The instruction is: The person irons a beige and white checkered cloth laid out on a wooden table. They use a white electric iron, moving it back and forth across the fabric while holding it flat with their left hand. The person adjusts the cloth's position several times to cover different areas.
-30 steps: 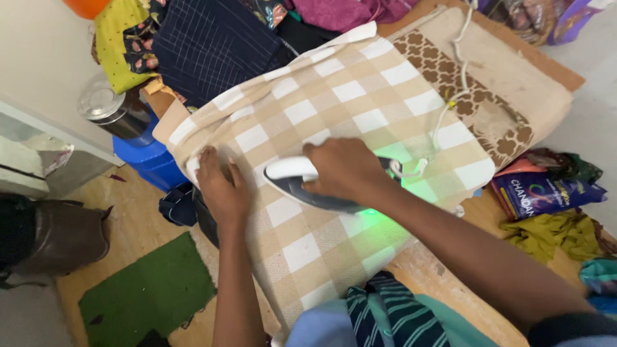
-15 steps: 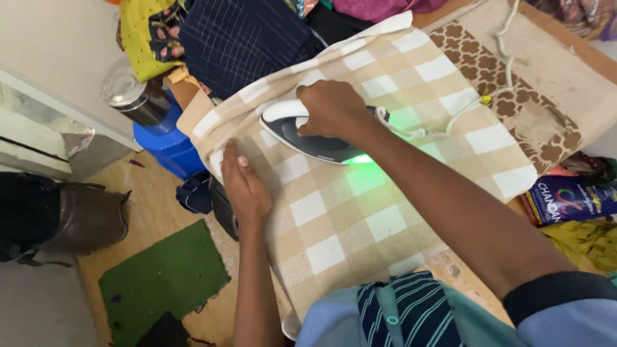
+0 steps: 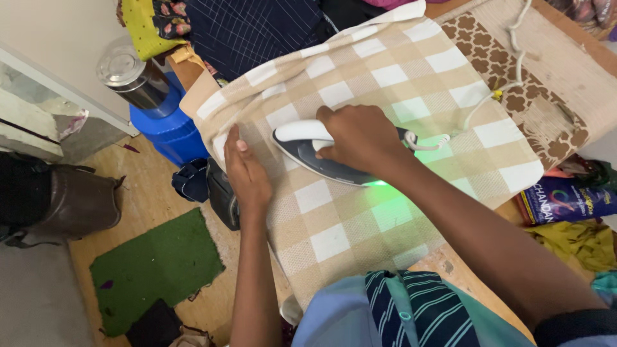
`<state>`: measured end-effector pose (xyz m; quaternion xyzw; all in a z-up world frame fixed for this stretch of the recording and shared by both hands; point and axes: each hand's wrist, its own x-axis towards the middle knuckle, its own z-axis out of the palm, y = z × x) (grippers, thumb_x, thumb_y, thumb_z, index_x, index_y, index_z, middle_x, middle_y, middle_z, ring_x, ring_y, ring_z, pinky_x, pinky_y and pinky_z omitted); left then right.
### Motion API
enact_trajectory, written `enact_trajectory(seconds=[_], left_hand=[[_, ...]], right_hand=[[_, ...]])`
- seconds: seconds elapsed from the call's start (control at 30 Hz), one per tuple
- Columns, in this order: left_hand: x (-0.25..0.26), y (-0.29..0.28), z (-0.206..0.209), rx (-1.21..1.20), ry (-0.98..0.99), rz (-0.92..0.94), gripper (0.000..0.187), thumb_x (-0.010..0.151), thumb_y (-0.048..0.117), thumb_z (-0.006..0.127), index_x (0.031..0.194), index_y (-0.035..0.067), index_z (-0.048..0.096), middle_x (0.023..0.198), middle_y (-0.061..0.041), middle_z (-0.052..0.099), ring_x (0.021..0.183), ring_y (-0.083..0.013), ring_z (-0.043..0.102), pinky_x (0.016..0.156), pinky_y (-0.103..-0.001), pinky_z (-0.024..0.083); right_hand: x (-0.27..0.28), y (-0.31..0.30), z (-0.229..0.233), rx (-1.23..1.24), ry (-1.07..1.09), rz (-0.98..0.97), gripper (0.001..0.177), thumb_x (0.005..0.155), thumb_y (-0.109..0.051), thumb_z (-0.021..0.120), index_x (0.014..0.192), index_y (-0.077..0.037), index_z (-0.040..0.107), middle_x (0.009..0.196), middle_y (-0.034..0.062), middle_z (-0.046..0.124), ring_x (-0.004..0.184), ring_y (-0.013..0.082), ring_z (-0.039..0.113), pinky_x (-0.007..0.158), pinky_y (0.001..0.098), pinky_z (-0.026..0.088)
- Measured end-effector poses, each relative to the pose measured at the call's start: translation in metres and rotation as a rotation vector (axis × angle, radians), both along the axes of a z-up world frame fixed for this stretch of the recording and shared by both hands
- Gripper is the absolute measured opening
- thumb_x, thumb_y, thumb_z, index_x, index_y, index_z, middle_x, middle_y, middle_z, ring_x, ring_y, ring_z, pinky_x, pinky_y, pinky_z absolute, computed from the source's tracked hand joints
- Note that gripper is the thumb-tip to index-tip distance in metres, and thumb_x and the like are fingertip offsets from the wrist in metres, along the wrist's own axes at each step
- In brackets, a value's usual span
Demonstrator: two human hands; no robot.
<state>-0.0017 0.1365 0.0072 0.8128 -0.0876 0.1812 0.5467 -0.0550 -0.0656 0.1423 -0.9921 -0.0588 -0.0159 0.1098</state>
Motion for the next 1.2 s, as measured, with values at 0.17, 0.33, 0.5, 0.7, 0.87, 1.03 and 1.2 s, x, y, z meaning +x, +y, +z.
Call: enact_trajectory(seconds=[0.17, 0.33, 0.5, 0.7, 0.87, 1.03, 1.2], left_hand=[[0.003, 0.005, -0.003, -0.199, 0.133, -0.012, 0.087, 0.105, 0.064, 0.016, 0.149, -0.003, 0.051, 0.153, -0.023, 0.053, 0.147, -0.0371, 0.044, 0.122, -0.044, 0.029], [0.009, 0.02, -0.004, -0.373, 0.194, -0.083, 0.099, 0.101, 0.073, 0.015, 0.151, -0.007, 0.044, 0.155, -0.022, 0.053, 0.151, -0.0353, 0.043, 0.126, -0.045, 0.025], [0.008, 0.035, -0.009, -0.397, 0.155, -0.162, 0.099, 0.103, 0.072, 0.018, 0.148, -0.011, 0.046, 0.152, -0.025, 0.055, 0.15, -0.0342, 0.046, 0.128, -0.044, 0.029], [0.014, 0.042, -0.012, -0.467, 0.208, -0.179, 0.098, 0.102, 0.072, 0.02, 0.148, -0.01, 0.046, 0.152, -0.024, 0.055, 0.148, -0.0327, 0.048, 0.126, -0.043, 0.03], [0.019, 0.044, -0.014, -0.488, 0.226, -0.199, 0.098, 0.101, 0.071, 0.019, 0.149, -0.011, 0.045, 0.152, -0.025, 0.055, 0.148, -0.0327, 0.047, 0.126, -0.043, 0.028], [0.02, 0.046, -0.021, -0.576, 0.227, -0.173, 0.098, 0.101, 0.072, 0.018, 0.148, -0.01, 0.044, 0.151, -0.025, 0.055, 0.148, -0.0327, 0.048, 0.127, -0.043, 0.029], [0.009, 0.033, -0.028, -0.574, 0.08, -0.143, 0.098, 0.103, 0.073, 0.015, 0.143, -0.009, 0.051, 0.15, -0.024, 0.058, 0.148, -0.0338, 0.05, 0.129, -0.046, 0.032]], right_hand=[[-0.028, 0.007, 0.007, -0.016, 0.016, 0.025, 0.047, 0.073, -0.034, 0.087, 0.107, -0.006, 0.068, 0.082, 0.0166, 0.074, 0.077, 0.0373, 0.073, 0.069, 0.0483, 0.056], [-0.042, 0.008, 0.012, -0.019, 0.105, 0.117, 0.045, 0.074, -0.034, 0.086, 0.106, -0.007, 0.068, 0.086, 0.0144, 0.075, 0.079, 0.0364, 0.073, 0.07, 0.0485, 0.056], [-0.061, 0.007, 0.013, 0.104, 0.196, 0.192, 0.053, 0.069, -0.031, 0.085, 0.117, -0.014, 0.07, 0.088, 0.0137, 0.076, 0.078, 0.0347, 0.073, 0.07, 0.048, 0.056], [-0.073, 0.018, 0.018, 0.038, 0.406, 0.288, 0.048, 0.071, -0.035, 0.084, 0.115, -0.019, 0.071, 0.084, 0.0115, 0.075, 0.078, 0.0336, 0.073, 0.071, 0.0474, 0.056], [-0.075, 0.021, 0.022, 0.039, 0.408, 0.302, 0.047, 0.072, -0.036, 0.084, 0.113, -0.019, 0.071, 0.081, 0.0112, 0.074, 0.079, 0.033, 0.073, 0.07, 0.0475, 0.056], [-0.064, 0.026, 0.02, 0.068, 0.417, 0.213, 0.05, 0.07, -0.037, 0.085, 0.116, -0.022, 0.072, 0.085, 0.0104, 0.075, 0.079, 0.0334, 0.073, 0.071, 0.048, 0.056], [-0.037, 0.031, 0.018, 0.049, 0.28, 0.206, 0.053, 0.07, -0.034, 0.086, 0.118, -0.019, 0.071, 0.086, 0.0132, 0.075, 0.084, 0.0342, 0.072, 0.073, 0.0489, 0.056]])
